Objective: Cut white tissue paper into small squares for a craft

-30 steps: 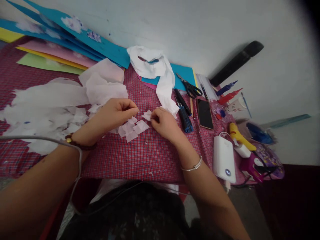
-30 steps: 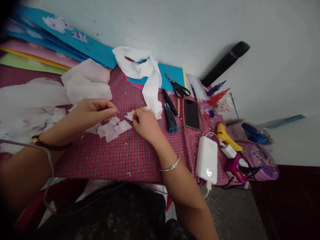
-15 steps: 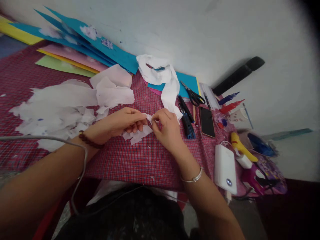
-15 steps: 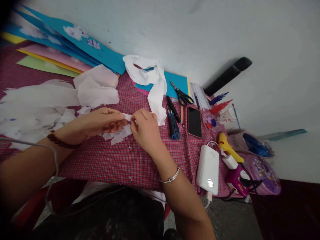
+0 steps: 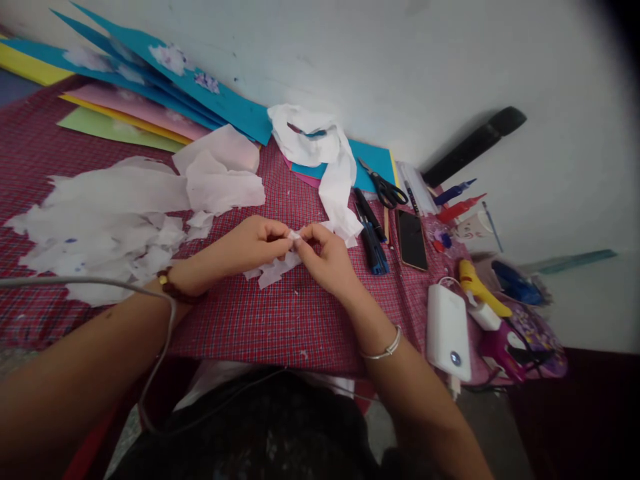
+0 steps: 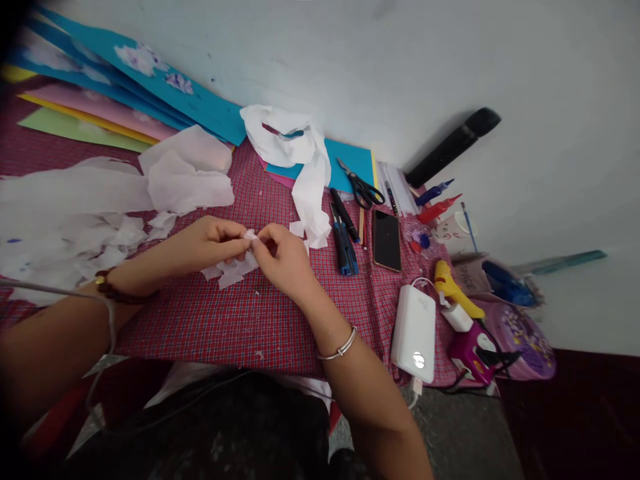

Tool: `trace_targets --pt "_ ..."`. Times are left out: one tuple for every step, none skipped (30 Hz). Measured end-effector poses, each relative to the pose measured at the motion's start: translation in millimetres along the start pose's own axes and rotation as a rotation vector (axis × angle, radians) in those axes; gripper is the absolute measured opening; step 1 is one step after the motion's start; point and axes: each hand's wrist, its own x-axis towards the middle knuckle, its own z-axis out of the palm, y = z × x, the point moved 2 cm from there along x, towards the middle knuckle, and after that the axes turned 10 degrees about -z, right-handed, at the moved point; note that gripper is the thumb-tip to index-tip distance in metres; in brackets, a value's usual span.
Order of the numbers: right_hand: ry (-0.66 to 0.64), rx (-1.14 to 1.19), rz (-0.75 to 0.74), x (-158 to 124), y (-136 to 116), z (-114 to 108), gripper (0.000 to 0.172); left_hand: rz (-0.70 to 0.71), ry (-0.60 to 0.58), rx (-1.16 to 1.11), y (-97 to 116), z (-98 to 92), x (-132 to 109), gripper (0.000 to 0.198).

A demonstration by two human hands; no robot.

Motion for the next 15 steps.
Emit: trace_targets --pt "0.026 -0.002 0.012 0.5 2.0 -1.4 0.017 0.008 0.019 0.042 0.7 -1.7 -0.5 0.022" --pt "0.063 -0.003 0.022 1.0 3.9 -3.4 0.017 0.01 0.054 0.087 1.5 -4.6 -1.0 0.023" --pt "0.104 -0.002 0.026 1.6 5.6 -5.8 0.017 0.008 0.105 0.14 2.5 -8.8 -1.6 0.023" --pt "0.15 -0.003 0.028 2.2 7.1 -8.4 0.017 0.002 0.174 0.2 3.5 -14.0 -2.4 0.023" --pt "0.193 -0.01 0.029 2.8 8.3 -10.8 0.018 -0.005 0.247 0.266 4.2 -19.7 -3.2 0.023" --pt "0.225 -0.024 0.028 3.2 9.3 -12.8 0.018 -0.009 0.315 0.334 4.6 -25.3 -3.9 0.024" --pt "0.24 -0.04 0.025 3.4 9.9 -14.1 0.017 -0.009 0.371 0.401 4.5 -30.2 -4.5 0.025" --pt "0.221 -0.052 0.019 3.6 10.3 -14.4 0.016 -0.009 0.407 0.462 3.9 -34.1 -4.9 0.026" --pt "0.167 -0.057 0.004 3.6 10.5 -13.8 0.014 -0.009 0.423 0.513 2.8 -36.8 -4.9 0.027" --pt "0.085 -0.058 -0.02 3.4 10.4 -12.5 0.011 -0.015 0.425 0.55 1.2 -38.2 -4.5 0.027" --pt "-0.015 -0.058 -0.053 2.7 10.2 -10.9 0.01 -0.026 0.42 0.573 -0.7 -38.8 -3.9 0.026" --pt "-0.121 -0.069 -0.089 1.6 9.9 -9.5 0.014 -0.042 0.412 0.582 -2.6 -38.7 -3.2 0.025" --pt "-0.216 -0.097 -0.125 0.4 9.7 -8.5 0.021 -0.055 0.398 0.582 -4.3 -38.1 -2.5 0.024" --pt "-0.29 -0.142 -0.157 -0.9 9.5 -8.1 0.029 -0.067 0.386 0.58 -5.7 -37.3 -1.8 0.022" --pt "-0.338 -0.202 -0.182 -1.9 9.5 -8.2 0.035 -0.077 0.377 0.577 -6.7 -36.7 -1.3 0.019"
